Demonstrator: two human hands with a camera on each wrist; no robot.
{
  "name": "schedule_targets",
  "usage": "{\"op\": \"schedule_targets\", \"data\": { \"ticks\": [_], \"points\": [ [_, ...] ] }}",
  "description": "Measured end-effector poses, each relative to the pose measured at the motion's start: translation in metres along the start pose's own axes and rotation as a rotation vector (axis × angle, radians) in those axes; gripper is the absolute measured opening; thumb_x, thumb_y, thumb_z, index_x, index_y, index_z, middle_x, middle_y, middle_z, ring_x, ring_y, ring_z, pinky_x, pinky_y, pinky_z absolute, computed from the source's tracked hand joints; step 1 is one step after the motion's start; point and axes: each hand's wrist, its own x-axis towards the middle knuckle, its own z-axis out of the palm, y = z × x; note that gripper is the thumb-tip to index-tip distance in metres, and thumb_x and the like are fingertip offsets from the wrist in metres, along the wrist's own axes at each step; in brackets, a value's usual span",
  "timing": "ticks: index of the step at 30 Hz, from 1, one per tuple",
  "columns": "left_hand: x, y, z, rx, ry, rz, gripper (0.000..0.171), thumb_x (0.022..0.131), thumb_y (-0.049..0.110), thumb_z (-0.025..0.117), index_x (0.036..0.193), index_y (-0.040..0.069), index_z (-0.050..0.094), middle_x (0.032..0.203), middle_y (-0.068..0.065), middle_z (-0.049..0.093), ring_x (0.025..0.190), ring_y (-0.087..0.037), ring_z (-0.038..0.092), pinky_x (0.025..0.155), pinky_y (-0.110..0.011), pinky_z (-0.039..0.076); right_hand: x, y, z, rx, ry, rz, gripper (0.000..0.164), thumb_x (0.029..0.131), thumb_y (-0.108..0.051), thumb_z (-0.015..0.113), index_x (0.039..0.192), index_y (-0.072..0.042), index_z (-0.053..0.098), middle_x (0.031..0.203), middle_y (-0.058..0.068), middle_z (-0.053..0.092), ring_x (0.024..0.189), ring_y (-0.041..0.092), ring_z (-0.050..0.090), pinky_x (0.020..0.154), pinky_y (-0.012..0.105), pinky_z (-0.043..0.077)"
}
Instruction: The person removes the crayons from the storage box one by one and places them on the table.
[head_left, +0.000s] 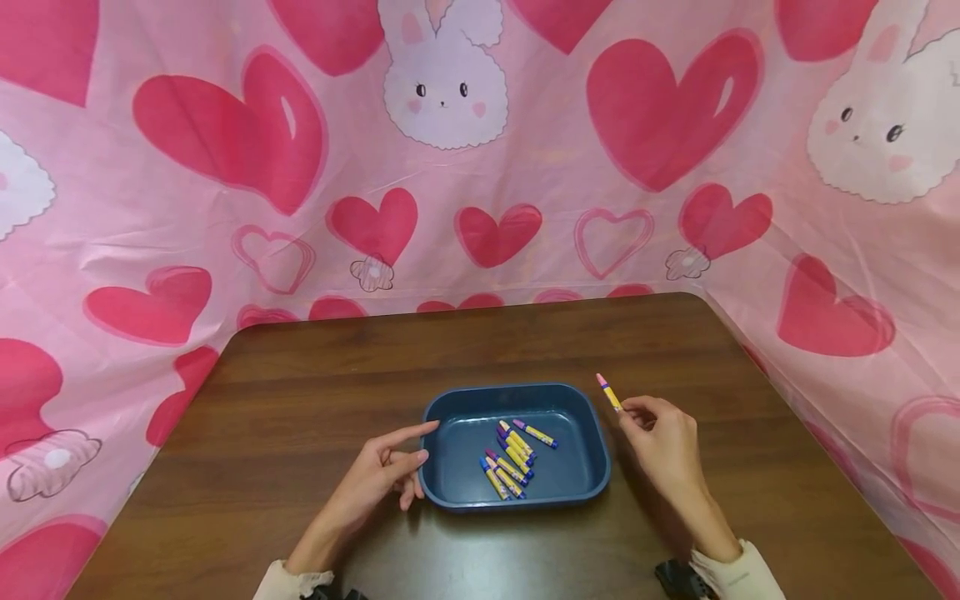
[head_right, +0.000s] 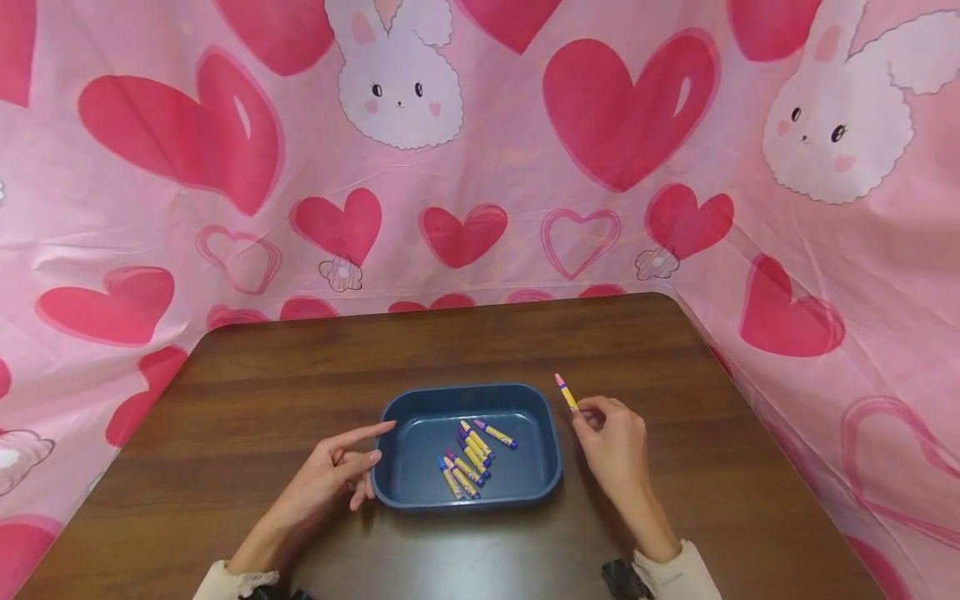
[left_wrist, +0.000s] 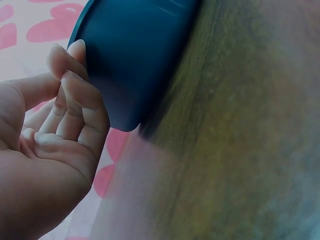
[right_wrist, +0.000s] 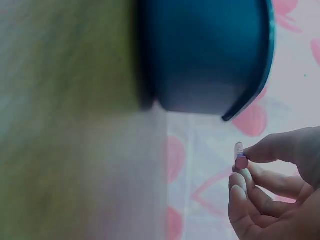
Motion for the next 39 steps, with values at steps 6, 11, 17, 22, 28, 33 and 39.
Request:
{"op": "schedule_targets", "data": {
  "ticks": [6, 11, 17, 22, 28, 33, 39],
  "points": [
    [-0.001, 0.000, 0.000, 0.016, 0.002, 0.006, 0.054, 0.101, 0.018, 0.059, 0.150, 0.001, 0.041, 0.070, -0.026, 0.065, 0.050, -0.015, 0.060, 0.055, -0.027, 0.055, 0.000, 0.013, -0.005, -0.099, -0.182, 0.116, 0.005, 0.079, -0.012, 0.076, 0.079, -0.007, 0.075, 0.067, -0.003, 0.065, 0.064, 0.017, 0.057, 0.061, 0.035, 0.044],
    [-0.001, -0.002, -0.001, 0.018, -0.001, 0.008, 0.054, 0.102, 0.017, 0.058, 0.150, 0.001, 0.041, 0.073, -0.035, 0.060, 0.050, -0.015, 0.060, 0.055, -0.028, 0.055, -0.001, 0.020, -0.007, -0.147, -0.353, 0.202, 0.004, 0.079, -0.013, 0.072, 0.077, -0.012, 0.076, 0.074, 0.001, 0.070, 0.070, 0.024, 0.062, 0.064, 0.043, 0.048],
    [-0.001, -0.002, -0.001, 0.019, -0.007, 0.008, 0.054, 0.102, 0.018, 0.058, 0.150, 0.001, 0.040, 0.074, -0.035, 0.060, 0.052, -0.015, 0.061, 0.056, -0.028, 0.055, -0.002, 0.023, -0.005, -0.161, -0.430, 0.187, 0.005, 0.077, -0.011, 0.073, 0.071, -0.012, 0.073, 0.071, 0.001, 0.069, 0.068, 0.023, 0.061, 0.062, 0.044, 0.049],
    [-0.001, -0.001, -0.001, 0.016, -0.003, 0.003, 0.054, 0.102, 0.018, 0.058, 0.150, 0.001, 0.040, 0.073, -0.035, 0.060, 0.052, -0.015, 0.061, 0.056, -0.027, 0.055, -0.003, 0.020, -0.006, -0.159, -0.450, 0.189, 0.012, 0.077, -0.015, 0.075, 0.066, -0.014, 0.071, 0.058, -0.004, 0.062, 0.062, 0.017, 0.057, 0.059, 0.038, 0.046],
    [-0.002, -0.001, 0.000, 0.012, -0.005, 0.013, 0.054, 0.102, 0.017, 0.058, 0.150, 0.000, 0.040, 0.073, -0.036, 0.059, 0.051, -0.015, 0.061, 0.055, -0.027, 0.054, -0.004, 0.018, -0.007, -0.156, -0.466, 0.199, 0.020, 0.079, -0.021, 0.078, 0.062, -0.015, 0.069, 0.051, -0.007, 0.055, 0.060, 0.015, 0.054, 0.057, 0.034, 0.043],
    [-0.002, -0.001, -0.001, 0.011, -0.013, 0.029, 0.054, 0.102, 0.016, 0.057, 0.150, -0.001, 0.039, 0.073, -0.037, 0.058, 0.051, -0.014, 0.061, 0.055, -0.027, 0.055, -0.004, 0.017, -0.007, -0.152, -0.480, 0.214, 0.024, 0.080, -0.023, 0.078, 0.061, -0.014, 0.068, 0.051, -0.006, 0.055, 0.058, 0.015, 0.052, 0.055, 0.033, 0.039],
    [-0.002, -0.002, -0.001, 0.013, -0.012, 0.029, 0.053, 0.103, 0.017, 0.057, 0.150, 0.000, 0.039, 0.072, -0.035, 0.060, 0.051, -0.015, 0.061, 0.055, -0.028, 0.055, -0.004, 0.018, -0.009, -0.161, -0.476, 0.215, 0.025, 0.081, -0.026, 0.077, 0.060, -0.015, 0.067, 0.052, -0.007, 0.054, 0.058, 0.016, 0.051, 0.054, 0.032, 0.039]
  ]
}}
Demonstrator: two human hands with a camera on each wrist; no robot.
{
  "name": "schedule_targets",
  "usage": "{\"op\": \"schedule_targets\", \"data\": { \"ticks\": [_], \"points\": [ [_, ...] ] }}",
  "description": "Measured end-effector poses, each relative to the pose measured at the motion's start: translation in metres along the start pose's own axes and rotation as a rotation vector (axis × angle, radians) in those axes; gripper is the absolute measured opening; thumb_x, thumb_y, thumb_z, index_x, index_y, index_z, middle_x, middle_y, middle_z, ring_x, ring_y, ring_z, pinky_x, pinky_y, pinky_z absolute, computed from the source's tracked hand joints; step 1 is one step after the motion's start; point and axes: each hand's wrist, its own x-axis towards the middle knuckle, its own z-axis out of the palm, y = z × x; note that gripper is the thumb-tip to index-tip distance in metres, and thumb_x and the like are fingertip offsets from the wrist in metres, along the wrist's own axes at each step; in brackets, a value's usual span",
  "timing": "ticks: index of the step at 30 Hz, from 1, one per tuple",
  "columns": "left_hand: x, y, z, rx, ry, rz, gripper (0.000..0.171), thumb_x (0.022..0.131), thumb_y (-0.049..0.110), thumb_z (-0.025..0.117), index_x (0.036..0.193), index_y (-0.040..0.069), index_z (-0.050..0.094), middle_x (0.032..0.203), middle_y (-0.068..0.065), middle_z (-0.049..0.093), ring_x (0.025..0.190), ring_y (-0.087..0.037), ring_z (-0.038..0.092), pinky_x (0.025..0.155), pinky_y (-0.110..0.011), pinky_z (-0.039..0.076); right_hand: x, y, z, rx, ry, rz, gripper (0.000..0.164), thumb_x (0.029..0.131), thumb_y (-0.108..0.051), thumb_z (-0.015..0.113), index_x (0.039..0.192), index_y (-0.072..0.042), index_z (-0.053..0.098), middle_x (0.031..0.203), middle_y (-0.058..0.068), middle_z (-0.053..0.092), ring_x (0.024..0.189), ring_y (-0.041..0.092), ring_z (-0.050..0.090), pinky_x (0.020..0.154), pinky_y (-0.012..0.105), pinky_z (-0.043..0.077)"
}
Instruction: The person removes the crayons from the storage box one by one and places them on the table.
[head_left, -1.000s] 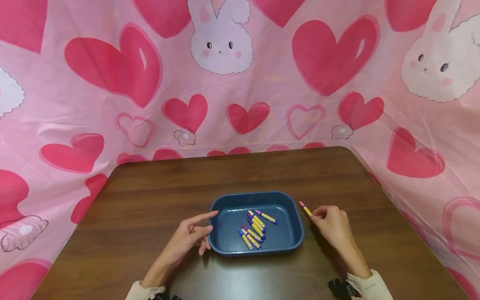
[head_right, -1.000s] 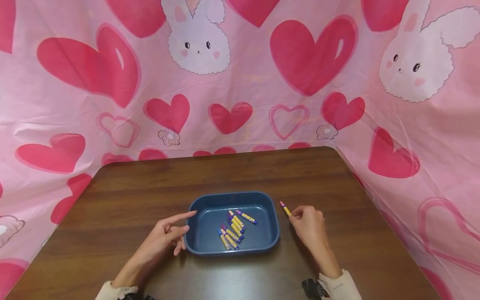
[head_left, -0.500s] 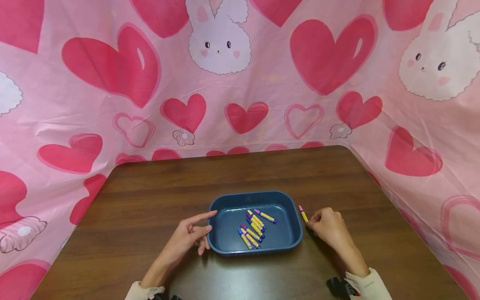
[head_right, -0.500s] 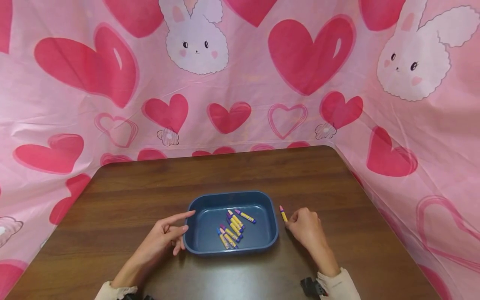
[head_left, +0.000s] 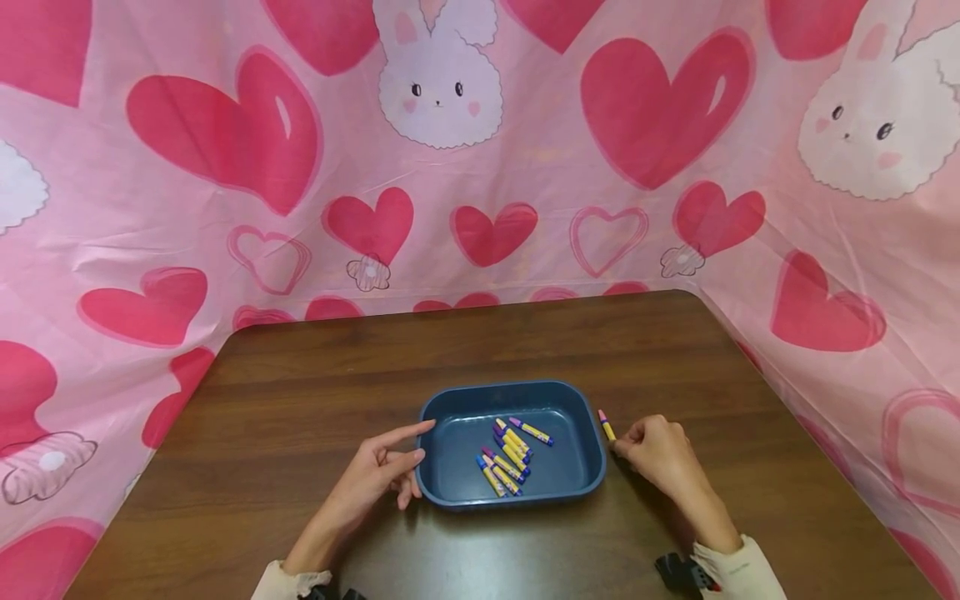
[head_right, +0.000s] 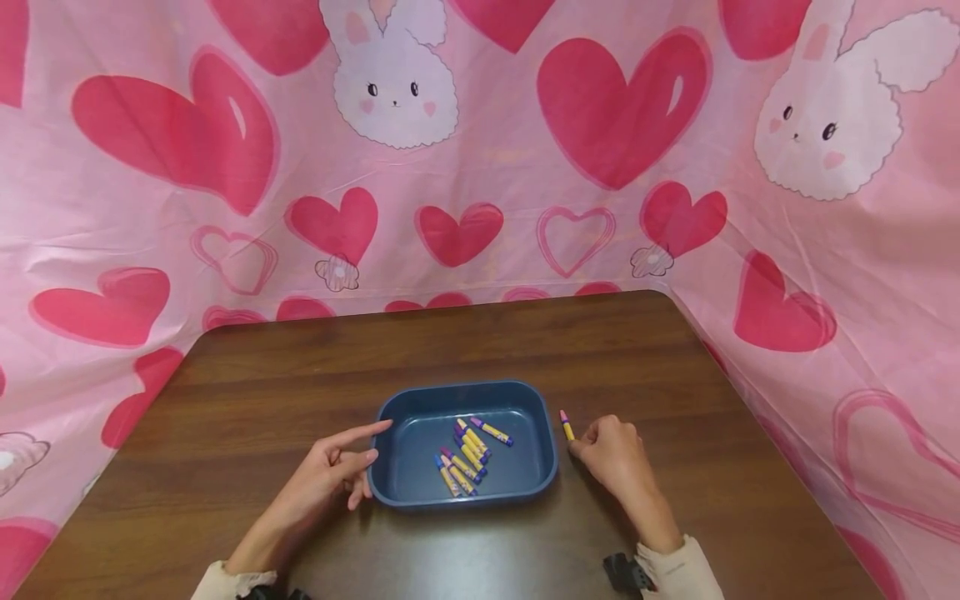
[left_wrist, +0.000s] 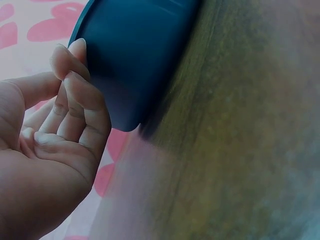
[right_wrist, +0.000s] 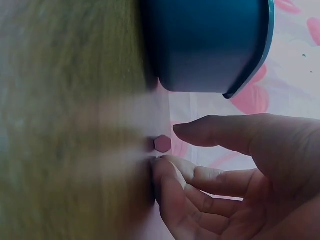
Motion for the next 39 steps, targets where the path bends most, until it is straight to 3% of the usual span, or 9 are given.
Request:
{"op": "schedule_targets", "data": {
  "ticks": [9, 16, 23, 27, 39],
  "points": [
    [-0.002, 0.000, -0.001, -0.010, 0.018, -0.001, 0.054, 0.102, 0.017, 0.057, 0.150, -0.001, 0.039, 0.071, -0.034, 0.060, 0.050, -0.015, 0.061, 0.054, -0.028, 0.054, 0.003, -0.001, -0.003, -0.015, 0.050, -0.048, 0.016, 0.080, -0.023, 0.078, 0.068, -0.014, 0.072, 0.066, -0.003, 0.063, 0.065, 0.019, 0.055, 0.060, 0.037, 0.045],
    [0.000, -0.002, 0.000, -0.029, 0.005, -0.002, 0.053, 0.103, 0.017, 0.056, 0.150, -0.001, 0.039, 0.067, -0.010, 0.069, 0.051, -0.014, 0.061, 0.053, -0.026, 0.054, -0.001, -0.012, -0.008, 0.017, 0.126, -0.091, 0.004, 0.081, -0.014, 0.073, 0.079, -0.010, 0.073, 0.068, -0.004, 0.064, 0.066, 0.016, 0.057, 0.061, 0.036, 0.045],
    [0.001, -0.002, 0.001, -0.019, 0.012, -0.016, 0.054, 0.102, 0.019, 0.057, 0.150, 0.001, 0.040, 0.068, -0.007, 0.070, 0.051, -0.013, 0.061, 0.054, -0.025, 0.053, -0.009, -0.036, -0.012, 0.055, 0.299, -0.235, 0.002, 0.083, -0.008, 0.075, 0.084, -0.007, 0.074, 0.069, -0.005, 0.065, 0.063, 0.011, 0.057, 0.058, 0.030, 0.047],
    [0.002, -0.002, 0.001, -0.018, 0.013, -0.009, 0.054, 0.103, 0.019, 0.056, 0.150, 0.001, 0.040, 0.068, -0.007, 0.069, 0.051, -0.013, 0.061, 0.054, -0.025, 0.054, -0.013, -0.052, -0.011, 0.059, 0.351, -0.325, 0.006, 0.080, -0.004, 0.078, 0.082, -0.007, 0.074, 0.070, -0.004, 0.064, 0.064, 0.011, 0.058, 0.059, 0.029, 0.050],
    [0.000, -0.002, 0.001, -0.018, 0.002, -0.003, 0.055, 0.103, 0.020, 0.056, 0.151, 0.000, 0.039, 0.068, -0.008, 0.069, 0.051, -0.013, 0.061, 0.054, -0.025, 0.053, -0.008, -0.090, 0.005, 0.039, 0.245, -0.391, 0.011, 0.079, -0.001, 0.079, 0.088, -0.005, 0.074, 0.078, 0.002, 0.066, 0.069, 0.013, 0.061, 0.066, 0.034, 0.055]
  ]
}}
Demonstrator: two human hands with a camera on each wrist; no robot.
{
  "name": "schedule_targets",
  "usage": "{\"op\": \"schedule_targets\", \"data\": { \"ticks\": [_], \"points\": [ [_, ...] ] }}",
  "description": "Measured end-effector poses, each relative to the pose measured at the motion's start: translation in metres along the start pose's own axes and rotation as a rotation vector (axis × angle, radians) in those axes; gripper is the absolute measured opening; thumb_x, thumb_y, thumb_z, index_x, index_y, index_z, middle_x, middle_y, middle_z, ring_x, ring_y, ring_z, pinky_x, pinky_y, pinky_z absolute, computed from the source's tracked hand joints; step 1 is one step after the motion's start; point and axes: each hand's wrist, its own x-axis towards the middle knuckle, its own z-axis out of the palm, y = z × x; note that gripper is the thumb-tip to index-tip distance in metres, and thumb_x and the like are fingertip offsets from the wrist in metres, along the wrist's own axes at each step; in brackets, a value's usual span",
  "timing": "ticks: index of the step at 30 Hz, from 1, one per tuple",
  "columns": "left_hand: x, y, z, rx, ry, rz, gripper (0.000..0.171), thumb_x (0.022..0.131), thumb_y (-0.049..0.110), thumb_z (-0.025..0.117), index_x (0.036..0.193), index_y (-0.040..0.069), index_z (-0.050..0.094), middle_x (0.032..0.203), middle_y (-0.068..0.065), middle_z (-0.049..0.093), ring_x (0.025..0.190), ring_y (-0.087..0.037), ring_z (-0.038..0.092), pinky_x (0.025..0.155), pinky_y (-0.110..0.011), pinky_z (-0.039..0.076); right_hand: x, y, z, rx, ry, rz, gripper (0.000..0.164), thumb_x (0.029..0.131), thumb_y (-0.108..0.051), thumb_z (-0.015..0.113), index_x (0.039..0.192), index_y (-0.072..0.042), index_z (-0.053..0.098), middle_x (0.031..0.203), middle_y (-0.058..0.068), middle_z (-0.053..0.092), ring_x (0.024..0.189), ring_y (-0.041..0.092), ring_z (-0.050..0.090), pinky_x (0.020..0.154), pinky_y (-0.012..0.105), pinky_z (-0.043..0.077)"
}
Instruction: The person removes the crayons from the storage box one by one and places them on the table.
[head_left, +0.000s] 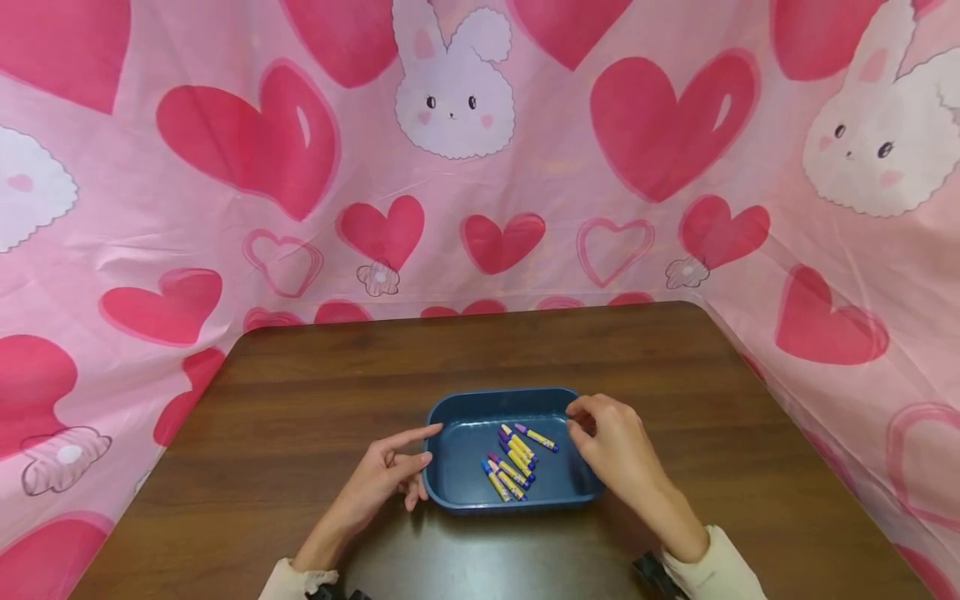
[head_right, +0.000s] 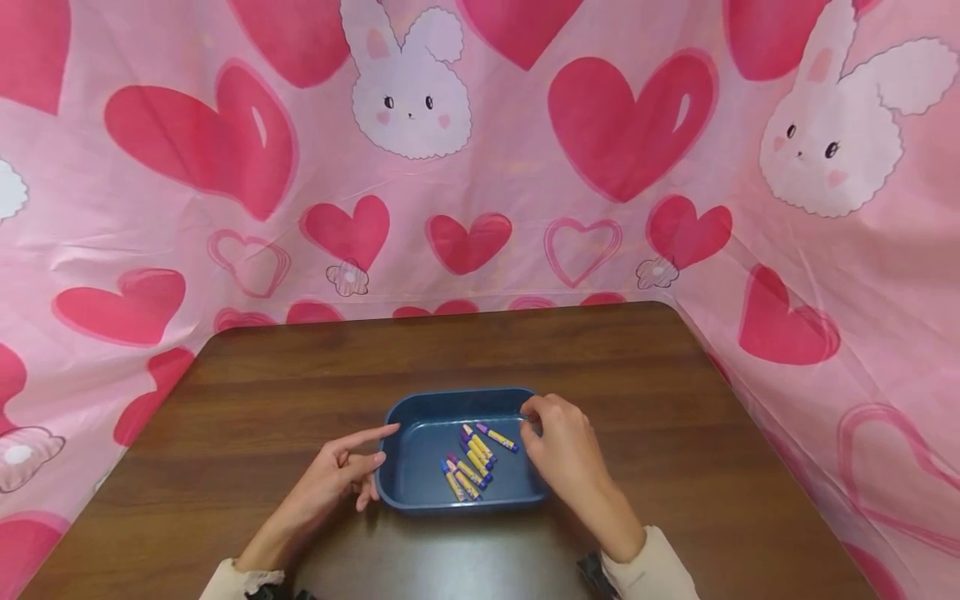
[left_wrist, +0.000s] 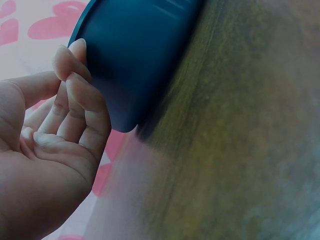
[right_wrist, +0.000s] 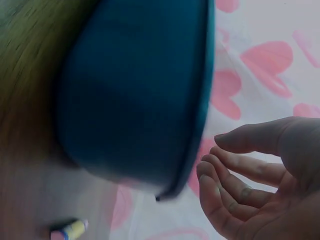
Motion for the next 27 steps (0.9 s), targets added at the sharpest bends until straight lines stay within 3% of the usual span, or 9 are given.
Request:
{"op": "schedule_targets", "data": {
  "ticks": [6, 12, 18, 27],
  "points": [
    [0.001, -0.001, 0.001, 0.002, 0.007, -0.009, 0.055, 0.103, 0.021, 0.057, 0.151, 0.001, 0.039, 0.068, -0.007, 0.069, 0.051, -0.013, 0.061, 0.054, -0.024, 0.053, 0.006, 0.000, 0.031, -0.027, -0.093, -0.020, 0.011, 0.080, -0.004, 0.079, 0.090, -0.005, 0.075, 0.083, 0.004, 0.068, 0.075, 0.018, 0.063, 0.072, 0.039, 0.056],
    [0.002, -0.004, 0.003, -0.005, -0.009, 0.006, 0.053, 0.103, 0.017, 0.056, 0.150, 0.000, 0.040, 0.068, -0.008, 0.069, 0.051, -0.013, 0.061, 0.053, -0.024, 0.052, 0.000, 0.006, 0.055, -0.190, -0.195, -0.104, 0.010, 0.080, -0.006, 0.079, 0.088, -0.004, 0.073, 0.079, 0.005, 0.062, 0.074, 0.021, 0.060, 0.067, 0.039, 0.055],
    [0.001, -0.003, 0.003, -0.014, -0.014, 0.030, 0.052, 0.103, 0.014, 0.056, 0.149, -0.002, 0.039, 0.067, -0.008, 0.069, 0.050, -0.013, 0.060, 0.053, -0.024, 0.051, -0.002, 0.006, 0.057, -0.231, -0.233, -0.130, 0.010, 0.079, 0.000, 0.075, 0.076, -0.007, 0.068, 0.069, 0.003, 0.054, 0.066, 0.020, 0.055, 0.055, 0.037, 0.049],
    [0.000, -0.003, 0.001, -0.007, -0.006, 0.035, 0.053, 0.103, 0.015, 0.056, 0.149, -0.002, 0.039, 0.066, -0.006, 0.068, 0.051, -0.013, 0.060, 0.054, -0.026, 0.052, -0.001, 0.004, 0.057, -0.215, -0.298, -0.074, 0.013, 0.079, 0.002, 0.070, 0.073, -0.007, 0.063, 0.067, 0.002, 0.050, 0.061, 0.017, 0.048, 0.053, 0.034, 0.045]
  ]
}}
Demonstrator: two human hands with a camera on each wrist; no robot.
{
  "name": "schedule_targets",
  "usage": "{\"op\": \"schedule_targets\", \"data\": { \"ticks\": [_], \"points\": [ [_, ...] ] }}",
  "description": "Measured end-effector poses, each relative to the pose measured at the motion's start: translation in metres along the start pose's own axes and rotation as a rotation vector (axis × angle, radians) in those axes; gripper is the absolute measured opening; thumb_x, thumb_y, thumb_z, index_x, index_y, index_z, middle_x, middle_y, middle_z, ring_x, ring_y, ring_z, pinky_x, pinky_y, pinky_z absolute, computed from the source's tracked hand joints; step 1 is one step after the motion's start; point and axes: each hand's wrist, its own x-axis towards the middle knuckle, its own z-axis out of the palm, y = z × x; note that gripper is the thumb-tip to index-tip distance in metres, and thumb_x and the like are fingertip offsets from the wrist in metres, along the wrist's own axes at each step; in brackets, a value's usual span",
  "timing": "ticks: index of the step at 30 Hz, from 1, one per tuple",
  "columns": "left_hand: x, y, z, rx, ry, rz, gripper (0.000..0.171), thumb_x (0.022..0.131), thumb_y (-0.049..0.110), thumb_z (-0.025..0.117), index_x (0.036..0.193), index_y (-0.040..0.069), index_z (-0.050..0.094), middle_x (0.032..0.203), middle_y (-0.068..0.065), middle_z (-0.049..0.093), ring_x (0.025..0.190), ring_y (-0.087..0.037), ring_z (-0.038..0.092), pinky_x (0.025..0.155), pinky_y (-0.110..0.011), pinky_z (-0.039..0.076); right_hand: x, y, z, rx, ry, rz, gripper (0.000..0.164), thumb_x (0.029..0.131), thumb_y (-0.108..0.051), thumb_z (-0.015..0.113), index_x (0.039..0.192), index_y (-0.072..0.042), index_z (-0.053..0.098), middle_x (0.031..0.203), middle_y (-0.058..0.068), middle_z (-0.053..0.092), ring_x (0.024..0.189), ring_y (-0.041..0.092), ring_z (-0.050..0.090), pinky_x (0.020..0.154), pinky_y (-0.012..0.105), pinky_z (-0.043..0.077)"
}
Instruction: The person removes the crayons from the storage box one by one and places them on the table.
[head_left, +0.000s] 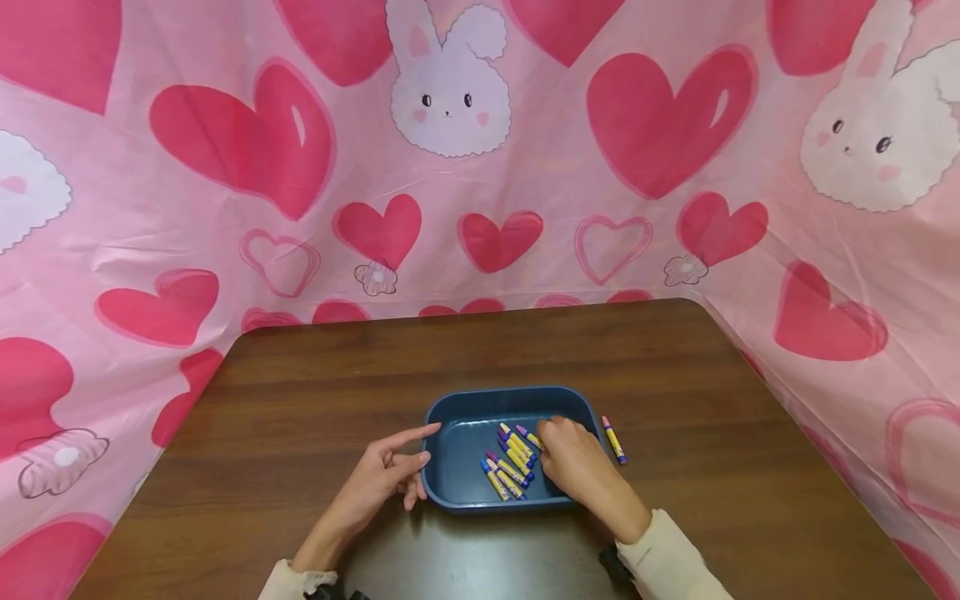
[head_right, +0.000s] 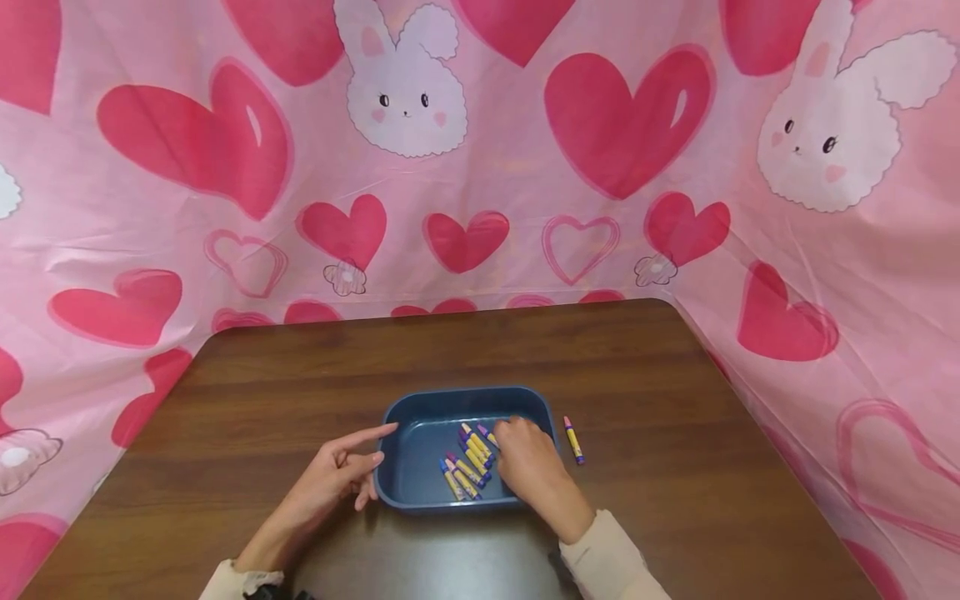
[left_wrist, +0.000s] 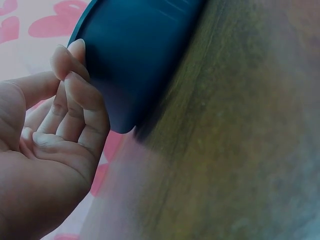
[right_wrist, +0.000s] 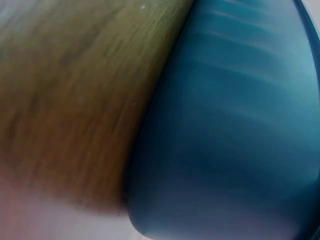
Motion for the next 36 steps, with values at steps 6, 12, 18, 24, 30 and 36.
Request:
{"op": "schedule_targets", "data": {
  "ticks": [6, 12, 18, 24, 30, 36],
  "points": [
    [0.000, 0.000, 0.000, -0.007, -0.007, 0.006, 0.053, 0.103, 0.015, 0.055, 0.150, -0.003, 0.038, 0.066, -0.006, 0.068, 0.052, -0.013, 0.060, 0.054, -0.026, 0.052, -0.001, 0.001, -0.001, 0.012, -0.008, 0.009, 0.011, 0.077, 0.002, 0.070, 0.073, -0.006, 0.064, 0.066, 0.002, 0.049, 0.060, 0.016, 0.046, 0.053, 0.032, 0.042],
    [0.000, 0.000, 0.001, -0.008, -0.007, -0.001, 0.053, 0.103, 0.016, 0.055, 0.150, -0.002, 0.038, 0.066, -0.006, 0.068, 0.052, -0.013, 0.060, 0.054, -0.026, 0.052, -0.001, 0.000, -0.002, 0.024, 0.004, 0.014, 0.009, 0.079, 0.001, 0.071, 0.075, -0.005, 0.066, 0.066, 0.001, 0.048, 0.060, 0.015, 0.045, 0.053, 0.029, 0.041],
    [0.000, 0.001, 0.001, -0.002, -0.001, -0.004, 0.053, 0.103, 0.015, 0.056, 0.150, -0.001, 0.039, 0.067, -0.007, 0.068, 0.052, -0.013, 0.060, 0.054, -0.026, 0.052, 0.000, 0.001, -0.002, 0.033, 0.068, 0.000, 0.012, 0.079, -0.001, 0.075, 0.074, -0.007, 0.066, 0.065, -0.001, 0.047, 0.060, 0.014, 0.044, 0.052, 0.028, 0.039],
    [0.000, 0.001, 0.000, -0.001, 0.005, -0.003, 0.053, 0.103, 0.016, 0.056, 0.150, -0.001, 0.039, 0.067, -0.007, 0.068, 0.052, -0.013, 0.061, 0.054, -0.026, 0.053, 0.003, 0.001, -0.007, 0.102, 0.164, 0.043, 0.008, 0.078, -0.002, 0.077, 0.082, -0.005, 0.071, 0.069, 0.001, 0.054, 0.062, 0.015, 0.050, 0.055, 0.030, 0.044],
    [0.000, 0.001, 0.000, 0.002, 0.009, -0.009, 0.053, 0.103, 0.017, 0.056, 0.150, -0.001, 0.039, 0.067, -0.006, 0.068, 0.053, -0.013, 0.061, 0.055, -0.026, 0.053, 0.005, 0.000, -0.010, 0.163, 0.229, 0.095, 0.014, 0.078, -0.003, 0.078, 0.091, -0.001, 0.073, 0.074, 0.004, 0.059, 0.065, 0.015, 0.052, 0.058, 0.030, 0.047],
    [0.001, 0.001, 0.000, 0.004, 0.004, -0.008, 0.053, 0.103, 0.016, 0.056, 0.150, -0.001, 0.039, 0.066, -0.006, 0.068, 0.053, -0.013, 0.061, 0.055, -0.027, 0.053, -0.002, -0.001, -0.012, 0.174, 0.268, 0.088, 0.014, 0.078, -0.002, 0.078, 0.092, 0.000, 0.074, 0.077, 0.006, 0.063, 0.066, 0.015, 0.054, 0.062, 0.032, 0.051]
  ]
}}
